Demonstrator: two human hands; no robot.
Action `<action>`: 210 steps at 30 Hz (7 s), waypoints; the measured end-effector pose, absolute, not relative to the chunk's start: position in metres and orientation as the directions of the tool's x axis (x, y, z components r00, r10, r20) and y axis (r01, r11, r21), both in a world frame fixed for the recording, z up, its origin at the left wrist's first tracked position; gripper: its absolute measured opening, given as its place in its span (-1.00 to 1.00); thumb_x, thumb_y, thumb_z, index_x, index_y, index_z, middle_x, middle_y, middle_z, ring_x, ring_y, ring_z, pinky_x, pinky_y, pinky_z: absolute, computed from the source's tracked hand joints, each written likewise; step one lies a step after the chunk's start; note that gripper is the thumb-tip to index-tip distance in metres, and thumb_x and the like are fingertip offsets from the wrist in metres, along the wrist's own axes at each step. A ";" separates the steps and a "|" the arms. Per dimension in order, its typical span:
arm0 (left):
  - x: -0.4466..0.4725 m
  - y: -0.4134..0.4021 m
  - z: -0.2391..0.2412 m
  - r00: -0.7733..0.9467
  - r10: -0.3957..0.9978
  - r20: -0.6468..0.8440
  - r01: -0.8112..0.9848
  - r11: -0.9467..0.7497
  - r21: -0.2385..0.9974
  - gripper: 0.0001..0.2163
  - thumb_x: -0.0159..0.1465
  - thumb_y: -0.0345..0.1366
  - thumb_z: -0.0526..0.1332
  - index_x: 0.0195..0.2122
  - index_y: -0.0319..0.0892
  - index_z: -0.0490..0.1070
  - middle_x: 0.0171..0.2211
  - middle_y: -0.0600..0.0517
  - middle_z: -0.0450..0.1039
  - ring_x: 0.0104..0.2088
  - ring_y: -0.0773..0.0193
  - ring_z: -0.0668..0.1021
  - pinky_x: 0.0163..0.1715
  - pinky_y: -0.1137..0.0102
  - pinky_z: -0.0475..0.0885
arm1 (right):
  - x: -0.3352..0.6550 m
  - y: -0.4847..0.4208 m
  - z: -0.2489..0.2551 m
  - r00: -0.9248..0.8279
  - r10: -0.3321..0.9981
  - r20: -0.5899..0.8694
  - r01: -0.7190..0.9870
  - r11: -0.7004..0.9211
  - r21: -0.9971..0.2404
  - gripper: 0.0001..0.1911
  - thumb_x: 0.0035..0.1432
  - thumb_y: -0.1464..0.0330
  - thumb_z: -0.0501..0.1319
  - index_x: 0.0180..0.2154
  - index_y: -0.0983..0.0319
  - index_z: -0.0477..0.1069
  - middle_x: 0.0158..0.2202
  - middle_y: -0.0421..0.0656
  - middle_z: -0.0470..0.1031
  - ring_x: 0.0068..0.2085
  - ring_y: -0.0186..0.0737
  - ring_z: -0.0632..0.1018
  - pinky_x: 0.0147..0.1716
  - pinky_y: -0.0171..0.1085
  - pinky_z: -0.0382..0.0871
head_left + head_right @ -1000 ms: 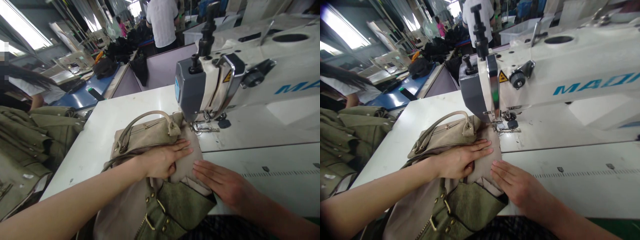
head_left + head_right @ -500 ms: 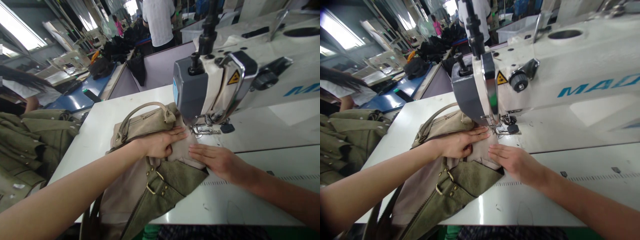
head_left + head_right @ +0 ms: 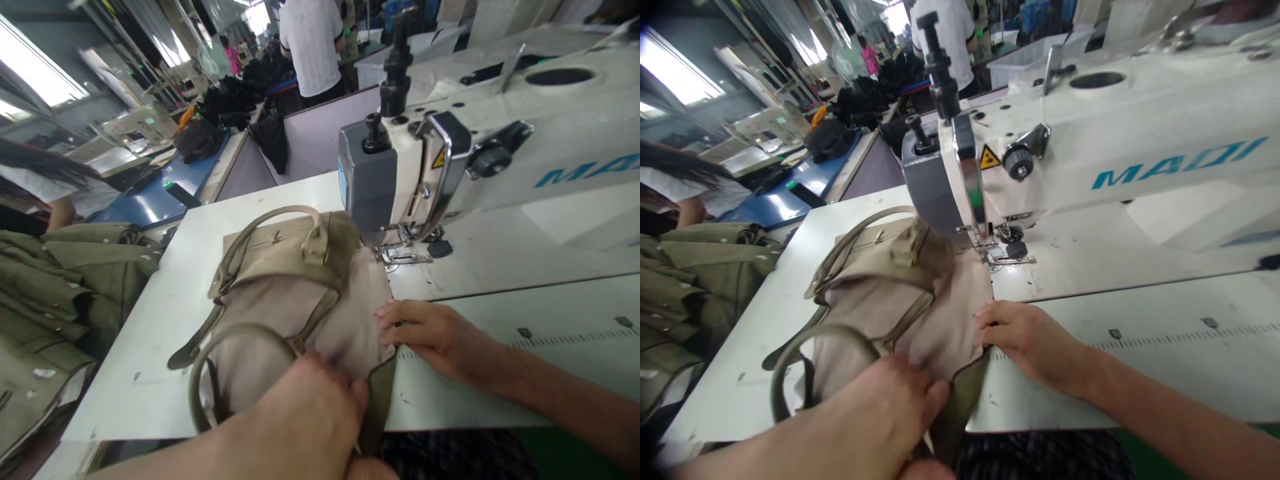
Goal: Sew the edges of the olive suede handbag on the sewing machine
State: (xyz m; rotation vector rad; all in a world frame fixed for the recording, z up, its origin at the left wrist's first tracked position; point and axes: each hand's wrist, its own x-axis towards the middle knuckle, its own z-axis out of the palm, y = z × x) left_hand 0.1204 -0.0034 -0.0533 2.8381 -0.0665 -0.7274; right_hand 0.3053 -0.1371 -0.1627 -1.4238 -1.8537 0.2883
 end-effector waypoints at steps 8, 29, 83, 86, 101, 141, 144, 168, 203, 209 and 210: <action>0.097 -0.014 -0.088 0.988 -0.126 -0.089 -0.097 -0.955 0.281 -0.37 0.35 0.12 0.01 0.27 -0.23 0.06 0.24 -0.08 0.22 0.17 0.15 0.32 0.17 0.27 0.18 | 0.281 -0.149 -0.156 -0.058 0.891 0.450 0.802 0.310 -0.511 -0.62 0.38 0.50 -0.09 -0.21 0.35 0.50 -0.24 0.01 0.52 -0.19 -0.17 0.57 -0.18 -0.24 0.55; 0.157 0.034 -0.095 0.967 -0.156 -0.202 -0.175 -0.981 -0.080 -0.46 0.27 -0.08 0.19 0.22 -0.19 0.23 0.10 -0.10 0.35 -0.01 0.07 0.41 0.05 0.16 0.21 | 0.269 -0.175 -0.168 -0.092 0.821 0.564 0.907 0.303 -0.293 -0.60 0.34 0.57 -0.10 -0.13 0.38 0.52 -0.13 -0.04 0.57 -0.09 -0.13 0.55 -0.07 -0.15 0.52; 0.116 -0.006 -0.114 0.990 -0.057 -0.127 -0.060 -0.998 -0.022 -0.59 0.34 -0.49 -0.03 0.22 -0.22 0.15 -0.32 0.00 0.40 -0.30 0.16 0.41 -0.24 0.24 0.24 | 0.292 -0.154 -0.158 -0.239 0.762 0.602 0.929 0.360 -0.087 -0.60 0.42 0.54 -0.11 -0.23 0.42 0.50 -0.29 -0.01 0.57 -0.26 -0.17 0.55 -0.26 -0.19 0.47; 0.122 -0.003 -0.110 0.987 0.009 -0.163 -0.018 -0.986 -0.163 -0.57 0.32 -0.47 0.01 0.23 -0.29 0.19 -0.29 -0.07 0.44 -0.27 0.12 0.45 -0.24 0.23 0.28 | 0.288 -0.152 -0.162 -0.245 0.767 0.593 0.924 0.370 -0.097 -0.60 0.41 0.54 -0.11 -0.22 0.43 0.50 -0.27 0.01 0.57 -0.26 -0.17 0.56 -0.27 -0.20 0.48; 0.160 0.020 -0.061 0.830 -0.105 -0.548 -0.138 -0.990 -0.019 -0.07 -0.03 0.08 0.39 0.31 -0.19 0.10 0.22 -0.36 0.20 -0.01 -0.15 0.48 -0.11 0.14 0.37 | 0.288 -0.157 -0.163 -0.237 0.753 0.614 0.930 0.358 -0.079 -0.66 0.34 0.58 -0.06 -0.18 0.43 0.50 -0.21 0.05 0.58 -0.19 -0.15 0.59 -0.20 -0.17 0.55; 0.131 0.026 -0.112 0.954 -0.278 -0.115 -0.261 -0.954 0.146 -0.40 0.26 -0.29 0.13 0.29 -0.38 0.03 0.32 -0.16 0.06 0.32 0.10 0.12 0.35 0.10 -0.20 | 0.316 -0.127 -0.166 -0.265 0.752 0.603 0.936 0.351 -0.027 -0.65 0.37 0.57 -0.07 -0.20 0.43 0.50 -0.23 0.01 0.58 -0.24 -0.13 0.60 -0.28 -0.16 0.57; 0.135 0.036 -0.113 0.951 -0.283 -0.124 -0.260 -0.950 0.171 -0.45 0.27 -0.36 0.08 0.29 -0.30 0.05 0.31 -0.09 0.11 0.29 0.18 0.18 0.29 0.14 -0.02 | 0.318 -0.123 -0.167 -0.261 0.756 0.600 0.941 0.338 -0.017 -0.63 0.37 0.58 -0.08 -0.19 0.43 0.51 -0.22 0.02 0.58 -0.23 -0.12 0.60 -0.26 -0.17 0.58; 0.202 0.079 -0.147 0.987 -0.139 0.075 -0.139 -0.990 -0.004 -0.63 0.39 -0.40 -0.03 0.20 -0.25 0.23 0.20 -0.07 0.31 0.15 0.14 0.38 0.11 0.15 0.25 | 0.323 -0.118 -0.179 -0.015 0.860 0.509 0.946 0.177 -0.271 -0.67 0.31 0.55 0.05 0.07 0.46 0.39 0.04 0.11 0.43 0.09 0.03 0.42 0.14 0.00 0.36; 0.091 0.097 -0.066 0.949 0.302 0.095 0.302 -0.953 0.010 -0.59 0.35 -0.08 0.14 0.14 -0.16 0.23 0.15 -0.13 0.27 0.13 0.01 0.35 0.04 0.14 0.37 | 0.239 -0.151 -0.179 0.142 0.883 0.447 0.839 0.132 -0.527 -0.62 0.31 0.47 -0.02 0.10 0.12 0.30 0.04 -0.08 0.41 0.03 -0.15 0.49 -0.02 -0.14 0.51; 0.100 0.095 -0.108 0.946 0.293 -0.136 0.311 -0.939 0.145 -0.67 0.31 -0.06 0.18 -0.03 -0.18 0.37 -0.09 -0.07 0.39 -0.03 0.06 0.44 0.02 0.14 0.36 | 0.224 -0.135 -0.182 0.134 0.889 0.439 0.854 0.122 -0.507 -0.55 0.29 0.49 -0.03 0.20 0.22 0.16 0.13 0.01 0.30 0.15 -0.04 0.36 0.10 0.07 0.41; 0.104 0.094 -0.111 0.947 0.292 -0.137 0.311 -0.938 0.152 -0.70 0.30 -0.08 0.20 -0.10 -0.20 0.39 -0.14 -0.07 0.39 -0.07 0.07 0.45 0.00 0.14 0.37 | 0.222 -0.134 -0.183 0.131 0.892 0.434 0.856 0.119 -0.504 -0.54 0.29 0.49 -0.03 0.21 0.23 0.15 0.14 0.02 0.29 0.16 -0.04 0.35 0.10 0.08 0.40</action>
